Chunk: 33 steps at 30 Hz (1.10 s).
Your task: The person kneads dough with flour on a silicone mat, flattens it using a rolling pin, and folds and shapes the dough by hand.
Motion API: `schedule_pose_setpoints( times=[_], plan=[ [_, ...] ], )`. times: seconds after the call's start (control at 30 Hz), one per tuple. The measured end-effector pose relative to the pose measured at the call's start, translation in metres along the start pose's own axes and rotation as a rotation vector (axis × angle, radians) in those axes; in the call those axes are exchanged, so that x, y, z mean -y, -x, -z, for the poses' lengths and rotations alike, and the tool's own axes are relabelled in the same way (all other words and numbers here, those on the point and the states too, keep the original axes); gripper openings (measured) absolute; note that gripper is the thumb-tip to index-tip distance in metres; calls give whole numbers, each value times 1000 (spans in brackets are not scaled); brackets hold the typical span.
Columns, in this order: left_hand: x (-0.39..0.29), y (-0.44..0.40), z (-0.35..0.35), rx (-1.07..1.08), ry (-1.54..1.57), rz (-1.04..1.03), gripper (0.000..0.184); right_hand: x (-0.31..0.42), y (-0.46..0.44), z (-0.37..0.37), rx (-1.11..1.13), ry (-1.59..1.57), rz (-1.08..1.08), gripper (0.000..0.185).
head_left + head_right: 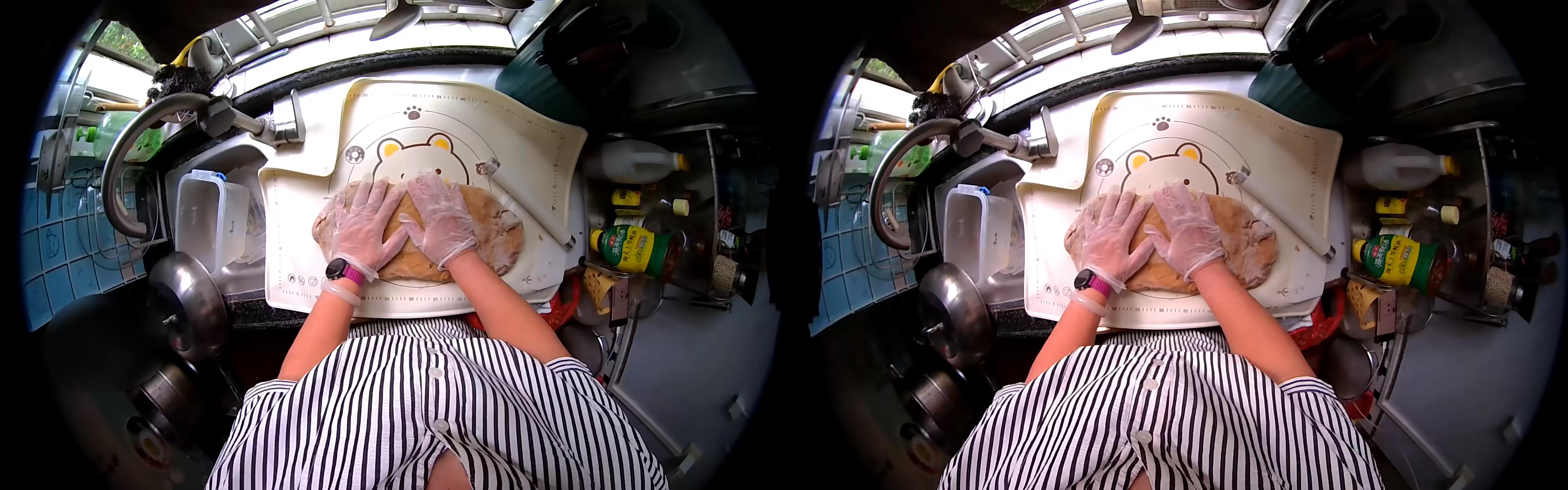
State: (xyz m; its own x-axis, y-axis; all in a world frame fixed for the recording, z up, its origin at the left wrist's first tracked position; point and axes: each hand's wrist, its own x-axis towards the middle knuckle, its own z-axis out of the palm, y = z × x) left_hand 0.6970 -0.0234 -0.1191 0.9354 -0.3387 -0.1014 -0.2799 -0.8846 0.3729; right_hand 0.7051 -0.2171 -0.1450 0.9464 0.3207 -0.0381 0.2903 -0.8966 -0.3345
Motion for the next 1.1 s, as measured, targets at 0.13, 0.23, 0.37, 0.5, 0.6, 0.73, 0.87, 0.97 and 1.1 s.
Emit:
schedule_pose_setpoints(
  times=[0.13, 0.23, 0.37, 0.5, 0.6, 0.73, 0.87, 0.97, 1.1],
  plan=[
    [11, 6, 2, -15, 44, -29, 68, -10, 6, 12, 63, -145, 18, 68],
    [18, 8, 23, 83, 100, 120, 66, -31, 19, 37, 121, -160, -31, 67],
    [33, 20, 0, -106, -105, 126, 66, -44, 34, 34, 40, 156, -20, 66],
    [51, 16, 3, -82, -49, 177, 66, -55, 29, 39, 56, 107, 1, 66],
    [70, 22, 0, -68, -73, 170, 71, -56, 41, 48, 109, 85, 19, 66],
    [53, 18, 8, -18, -84, 182, 73, -49, 58, 56, 88, 120, -9, 69],
    [-8, 0, -4, -35, 11, -85, 76, -18, 23, 29, 48, 116, 13, 75],
    [-8, -15, -16, -14, -13, -146, 73, -17, 15, 11, 54, 35, -12, 77],
    [4, -23, -1, -6, -17, -195, 68, -23, 7, 24, 122, 1, -2, 76]
  ],
)
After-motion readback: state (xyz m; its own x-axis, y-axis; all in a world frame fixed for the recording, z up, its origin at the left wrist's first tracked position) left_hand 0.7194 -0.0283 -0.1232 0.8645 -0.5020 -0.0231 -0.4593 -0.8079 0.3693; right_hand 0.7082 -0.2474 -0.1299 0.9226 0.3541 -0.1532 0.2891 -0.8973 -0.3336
